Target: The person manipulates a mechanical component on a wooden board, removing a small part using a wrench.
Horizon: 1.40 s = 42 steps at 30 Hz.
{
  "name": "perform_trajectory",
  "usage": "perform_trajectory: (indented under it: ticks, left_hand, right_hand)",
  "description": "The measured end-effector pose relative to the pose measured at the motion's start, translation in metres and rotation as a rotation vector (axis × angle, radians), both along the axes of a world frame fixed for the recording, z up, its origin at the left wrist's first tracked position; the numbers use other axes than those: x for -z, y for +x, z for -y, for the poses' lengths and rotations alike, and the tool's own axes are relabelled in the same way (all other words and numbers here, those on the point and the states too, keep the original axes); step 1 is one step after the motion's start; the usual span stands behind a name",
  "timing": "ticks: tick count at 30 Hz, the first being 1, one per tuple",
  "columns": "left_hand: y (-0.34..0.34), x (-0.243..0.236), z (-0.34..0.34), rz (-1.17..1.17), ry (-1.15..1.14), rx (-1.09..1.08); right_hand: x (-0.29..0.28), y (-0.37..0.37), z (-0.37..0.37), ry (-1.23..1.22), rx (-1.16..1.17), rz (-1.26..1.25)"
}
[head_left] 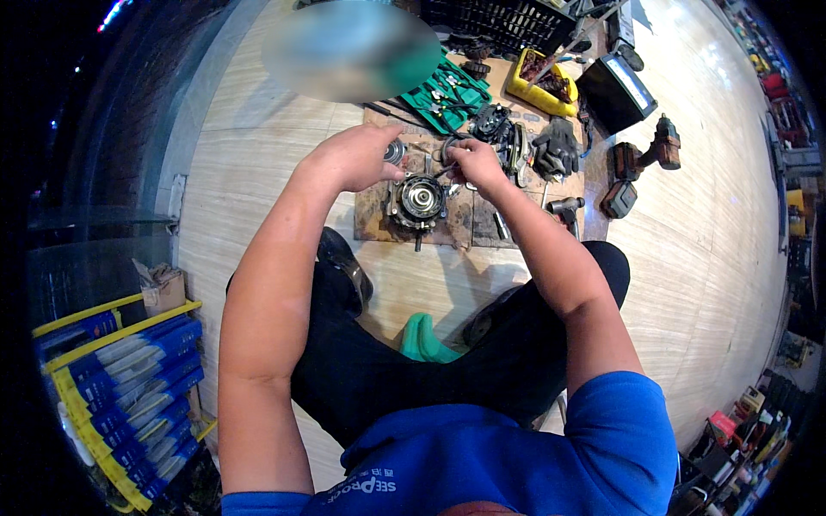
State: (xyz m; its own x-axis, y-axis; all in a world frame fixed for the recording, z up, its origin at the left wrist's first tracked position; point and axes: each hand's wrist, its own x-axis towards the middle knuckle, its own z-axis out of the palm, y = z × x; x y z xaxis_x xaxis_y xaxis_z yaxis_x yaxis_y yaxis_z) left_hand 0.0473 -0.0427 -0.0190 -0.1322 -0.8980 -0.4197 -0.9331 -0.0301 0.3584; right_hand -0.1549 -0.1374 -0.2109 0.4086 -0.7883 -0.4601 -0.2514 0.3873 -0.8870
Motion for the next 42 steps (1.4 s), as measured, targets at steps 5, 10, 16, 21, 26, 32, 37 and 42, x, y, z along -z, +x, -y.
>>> perform_trajectory:
  ticks: [5,10,16,21,26,32,37,42]
  left_hand:
    - [0.002,0.005,0.001,0.011,0.002,0.018]
    - [0.007,0.014,0.000,0.002,-0.043,0.020]
    - [-0.002,-0.001,0.003,0.048,0.039,0.013]
    - [-0.003,0.003,-0.002,0.062,0.028,-0.026]
    - [-0.008,0.004,0.000,0.060,0.000,-0.024]
    - [-0.003,0.001,-0.003,0.052,0.023,-0.053]
    - [-0.004,-0.006,-0.004,0.055,0.028,-0.047]
    - [0.000,0.004,-0.003,0.046,-0.012,-0.019]
  right_hand:
    - [-0.008,-0.007,-0.001,0.238,0.004,0.252]
    - [-0.001,-0.008,-0.004,0.270,-0.060,0.432]
    - [0.003,-0.027,0.001,-0.018,-0.234,0.174]
    - [0.014,-0.012,-0.016,-0.631,-0.251,-0.093]
    - [0.025,0.000,-0.020,-0.029,0.037,0.258]
    - [0.001,-0.017,-0.017,0.281,-0.115,0.562]
    - [0.004,-0.038,-0.002,0.171,-0.294,0.457]
    - [0.003,-0.027,-0.001,-0.301,-0.363,0.034]
